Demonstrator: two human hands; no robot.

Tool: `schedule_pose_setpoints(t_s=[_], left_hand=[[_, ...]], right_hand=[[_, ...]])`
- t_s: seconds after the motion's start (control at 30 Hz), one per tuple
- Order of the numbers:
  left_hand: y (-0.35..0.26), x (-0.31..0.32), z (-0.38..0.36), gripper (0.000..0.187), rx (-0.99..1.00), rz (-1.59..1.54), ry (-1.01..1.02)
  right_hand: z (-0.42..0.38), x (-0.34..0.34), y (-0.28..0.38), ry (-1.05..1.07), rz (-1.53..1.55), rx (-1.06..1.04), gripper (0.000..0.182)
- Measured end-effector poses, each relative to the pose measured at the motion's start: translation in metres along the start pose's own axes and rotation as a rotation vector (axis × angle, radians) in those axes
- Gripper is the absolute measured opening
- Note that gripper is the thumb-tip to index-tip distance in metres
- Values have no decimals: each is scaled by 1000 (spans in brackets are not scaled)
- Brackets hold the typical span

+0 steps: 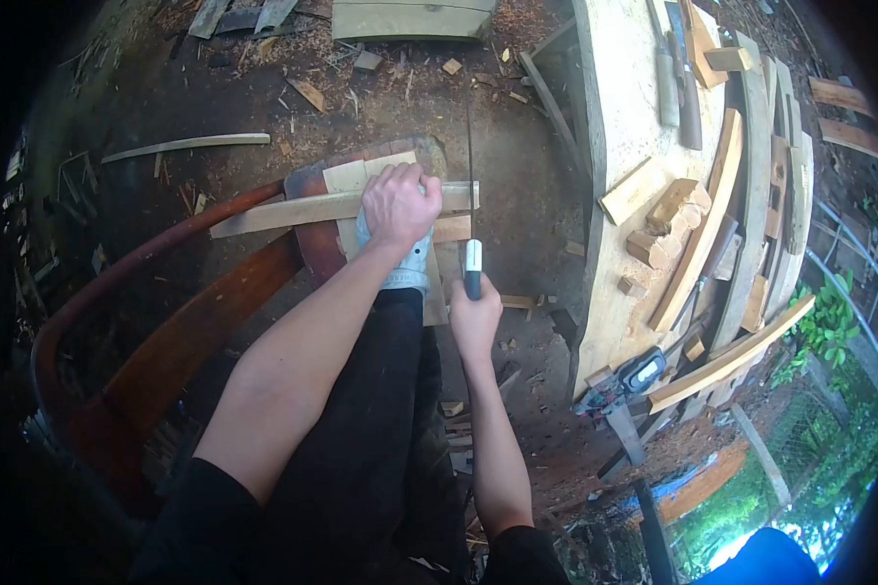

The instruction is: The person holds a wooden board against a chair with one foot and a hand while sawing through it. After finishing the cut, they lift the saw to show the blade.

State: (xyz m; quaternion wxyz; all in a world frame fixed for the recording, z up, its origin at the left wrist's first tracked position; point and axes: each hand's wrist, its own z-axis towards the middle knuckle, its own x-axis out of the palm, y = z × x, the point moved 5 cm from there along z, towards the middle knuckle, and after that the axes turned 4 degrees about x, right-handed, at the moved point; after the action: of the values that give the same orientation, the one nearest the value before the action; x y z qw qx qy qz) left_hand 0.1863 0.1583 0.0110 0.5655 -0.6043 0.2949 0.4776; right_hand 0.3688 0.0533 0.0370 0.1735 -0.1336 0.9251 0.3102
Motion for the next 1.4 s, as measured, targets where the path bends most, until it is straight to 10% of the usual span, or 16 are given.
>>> schedule_pose_setpoints(t_s=[0.37,0.77,1.4], left_hand=[[3,4,0,21,-14,21,48],[-3,2,1,23,11,75,31],[-4,5,1,22,13,104,71]], right_hand=[[-186,-82,-65,147,-41,144,11],[22,8,-1,82,-67,-113,20],[-152,-84,-64,199,-54,1,14]])
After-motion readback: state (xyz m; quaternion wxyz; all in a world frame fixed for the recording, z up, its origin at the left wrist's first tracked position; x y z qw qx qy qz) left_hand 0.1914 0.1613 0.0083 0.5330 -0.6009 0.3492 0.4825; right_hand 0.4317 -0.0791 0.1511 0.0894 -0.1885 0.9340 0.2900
